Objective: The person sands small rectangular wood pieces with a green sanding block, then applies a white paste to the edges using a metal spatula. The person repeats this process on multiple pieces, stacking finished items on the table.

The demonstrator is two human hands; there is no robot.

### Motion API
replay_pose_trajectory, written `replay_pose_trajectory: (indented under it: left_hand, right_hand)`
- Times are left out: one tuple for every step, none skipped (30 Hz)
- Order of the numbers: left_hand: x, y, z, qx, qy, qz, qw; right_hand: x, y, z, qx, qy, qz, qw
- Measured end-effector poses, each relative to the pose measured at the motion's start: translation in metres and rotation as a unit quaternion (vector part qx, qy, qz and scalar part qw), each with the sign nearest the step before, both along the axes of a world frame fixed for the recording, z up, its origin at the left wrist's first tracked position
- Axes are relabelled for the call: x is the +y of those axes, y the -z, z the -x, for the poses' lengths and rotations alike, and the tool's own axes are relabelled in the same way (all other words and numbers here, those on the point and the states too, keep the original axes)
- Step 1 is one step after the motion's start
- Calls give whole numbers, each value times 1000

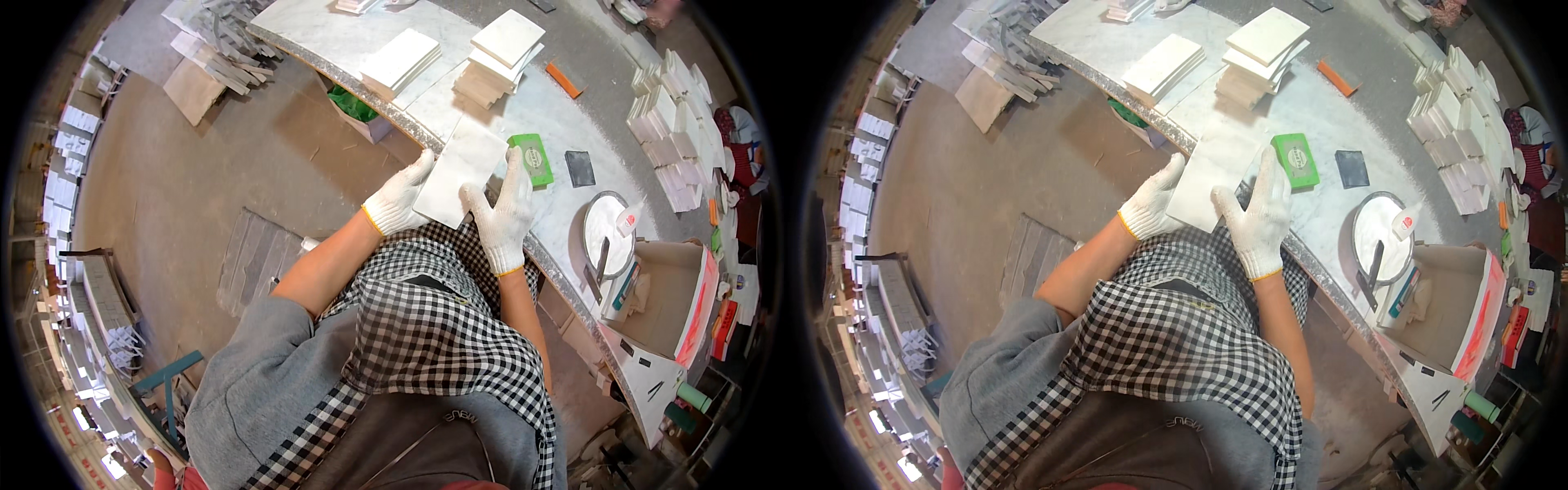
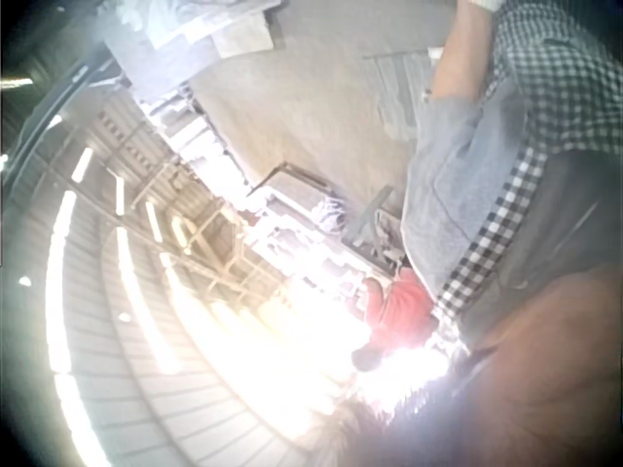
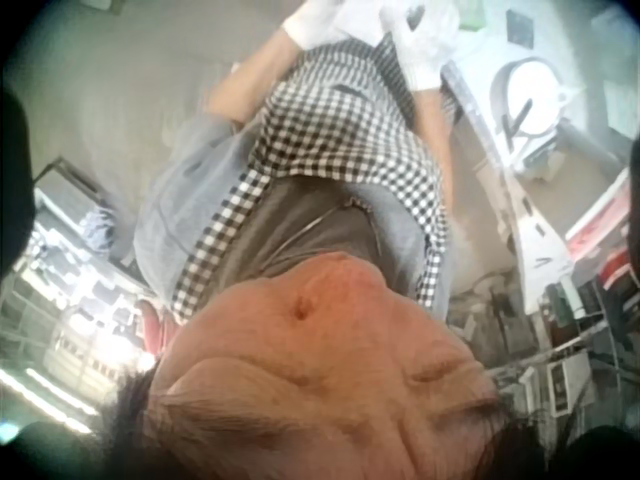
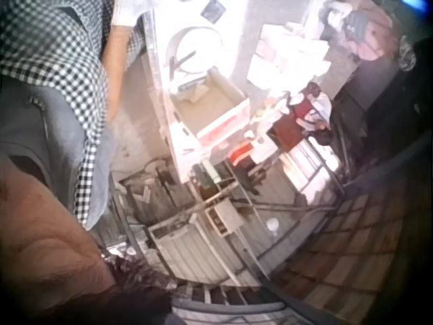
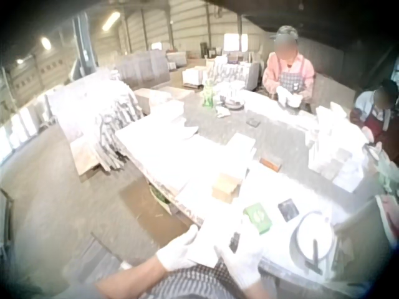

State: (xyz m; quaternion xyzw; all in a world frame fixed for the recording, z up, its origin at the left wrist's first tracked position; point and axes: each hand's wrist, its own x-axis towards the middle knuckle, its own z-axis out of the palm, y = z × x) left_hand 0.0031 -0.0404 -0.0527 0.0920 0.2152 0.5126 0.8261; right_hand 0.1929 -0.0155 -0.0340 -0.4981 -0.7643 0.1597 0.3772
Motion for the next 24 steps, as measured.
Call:
replay_pose_trajectory:
  left_hand:
    - [-1, 2, 0, 7, -7, 4, 1000]
    - [-1, 1, 0, -5, -7, 12, 1000]
    - [-3, 1, 2, -17, -9, 22, 1000]
    - [-4, 0, 3, -29, -10, 32, 999]
    - [-5, 1, 4, -24, -11, 26, 999]
    - [-5, 3, 5, -20, -11, 20, 1000]
    - [-6, 3, 5, -16, -12, 14, 1000]
    - [-6, 3, 5, 9, -15, 17, 1000]
    - [-7, 0, 4, 35, -19, 20, 999]
    - [-7, -2, 3, 61, -22, 24, 998]
    - [-6, -1, 3, 48, -15, 37, 998]
    - [-6, 1, 4, 35, -8, 50, 998]
    - [-5, 2, 4, 23, -1, 63, 998]
    - [-6, 2, 3, 24, 2, 57, 998]
    - [-7, -1, 0, 25, 5, 51, 998]
    - [-8, -3, -1, 26, 8, 44, 999]
    - [-7, 0, -2, 17, 13, 35, 999]
    - [-5, 3, -2, 9, 17, 25, 1000]
    - [-4, 5, -2, 0, 21, 14, 1000]
    - [-4, 7, -2, -1, 27, 6, 1000]
    - [-4, 5, -3, -3, 33, -2, 999]
    - [-3, 3, -3, -4, 39, -10, 999]
    - [-4, -1, -5, 8, 35, -9, 999]
    - [-5, -6, -6, 20, 31, -7, 999]
  right_hand:
    - [0, 2, 0, 8, 1, -8, 1000]
    - [0, 4, 0, 16, 2, -16, 1000]
    - [-1, 6, 0, 17, 1, -14, 1000]
    - [-1, 7, 0, 17, 0, -12, 1000]
    - [-1, 7, 0, 18, -1, -10, 1000]
    - [-2, 6, 0, 23, 0, 1, 1000]
    - [-3, 5, 1, 29, 1, 12, 1000]
    - [-3, 5, 1, 35, 2, 23, 999]
    - [-3, 6, 0, 32, 4, 17, 999]
    - [-3, 9, 0, 30, 5, 11, 999]
    - [-2, 10, 0, 27, 7, 5, 1000]
    - [-2, 9, 1, 37, 8, 8, 999]
    - [-2, 7, 2, 47, 10, 12, 999]
    - [-2, 6, 3, 57, 11, 15, 998]
    - [-1, 5, 2, 70, 9, 20, 997]
    - [-1, 6, 1, 82, 8, 25, 996]
    - [0, 7, 1, 95, 6, 30, 995]
    - [0, 8, 1, 124, 4, 66, 990]
    - [0, 9, 0, 153, 3, 102, 983]
    - [0, 11, 0, 182, 0, 137, 974]
    - [1, 12, -1, 185, 1, 148, 972]
    - [2, 15, -2, 188, 1, 158, 969]
    - [3, 17, -2, 191, 1, 168, 967]
    - [3, 21, -2, 210, -1, 175, 962]
